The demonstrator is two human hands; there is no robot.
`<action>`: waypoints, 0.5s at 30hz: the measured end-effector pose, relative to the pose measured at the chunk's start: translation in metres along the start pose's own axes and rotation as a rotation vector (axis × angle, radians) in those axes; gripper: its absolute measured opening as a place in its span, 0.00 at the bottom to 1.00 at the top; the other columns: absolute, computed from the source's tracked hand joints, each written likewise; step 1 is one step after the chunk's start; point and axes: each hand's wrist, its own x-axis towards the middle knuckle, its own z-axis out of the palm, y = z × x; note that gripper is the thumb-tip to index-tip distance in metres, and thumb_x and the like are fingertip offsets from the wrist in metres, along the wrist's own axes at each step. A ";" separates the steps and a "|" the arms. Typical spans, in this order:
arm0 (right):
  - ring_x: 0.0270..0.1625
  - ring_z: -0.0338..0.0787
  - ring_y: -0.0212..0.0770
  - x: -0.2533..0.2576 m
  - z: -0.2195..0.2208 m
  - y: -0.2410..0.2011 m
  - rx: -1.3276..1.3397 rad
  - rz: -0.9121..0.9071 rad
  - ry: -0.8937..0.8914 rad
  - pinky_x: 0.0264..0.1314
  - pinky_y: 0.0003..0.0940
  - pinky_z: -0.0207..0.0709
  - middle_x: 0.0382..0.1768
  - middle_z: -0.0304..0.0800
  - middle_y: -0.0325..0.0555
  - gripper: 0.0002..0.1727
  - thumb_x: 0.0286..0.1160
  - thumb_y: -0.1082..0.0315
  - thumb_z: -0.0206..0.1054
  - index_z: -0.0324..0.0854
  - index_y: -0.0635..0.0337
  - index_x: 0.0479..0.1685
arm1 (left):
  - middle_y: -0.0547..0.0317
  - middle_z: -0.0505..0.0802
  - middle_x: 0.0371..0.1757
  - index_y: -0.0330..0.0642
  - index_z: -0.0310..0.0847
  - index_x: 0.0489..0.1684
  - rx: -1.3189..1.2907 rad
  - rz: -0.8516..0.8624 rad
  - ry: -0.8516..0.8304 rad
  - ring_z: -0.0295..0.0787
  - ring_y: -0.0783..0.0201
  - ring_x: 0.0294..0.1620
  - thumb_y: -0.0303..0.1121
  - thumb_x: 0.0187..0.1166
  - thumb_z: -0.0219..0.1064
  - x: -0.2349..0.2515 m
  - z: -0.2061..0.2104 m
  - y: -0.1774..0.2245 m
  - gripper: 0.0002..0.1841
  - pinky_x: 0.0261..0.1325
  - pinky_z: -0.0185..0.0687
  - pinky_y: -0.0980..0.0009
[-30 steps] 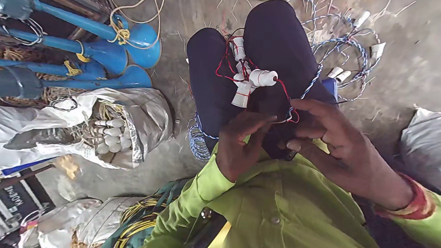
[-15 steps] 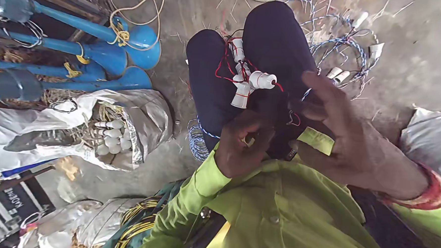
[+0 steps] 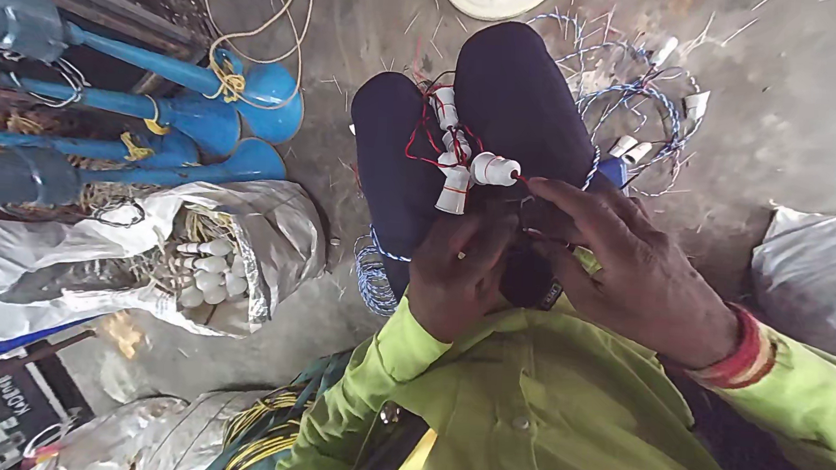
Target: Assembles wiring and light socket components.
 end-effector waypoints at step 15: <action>0.54 0.93 0.37 -0.010 0.031 -0.012 1.282 0.618 0.010 0.59 0.36 0.90 0.58 0.91 0.42 0.27 0.82 0.67 0.67 0.72 0.47 0.81 | 0.46 0.95 0.38 0.29 0.93 0.36 -0.041 -0.027 0.173 0.94 0.67 0.37 0.25 0.69 0.76 0.004 0.001 0.009 0.06 0.40 0.91 0.77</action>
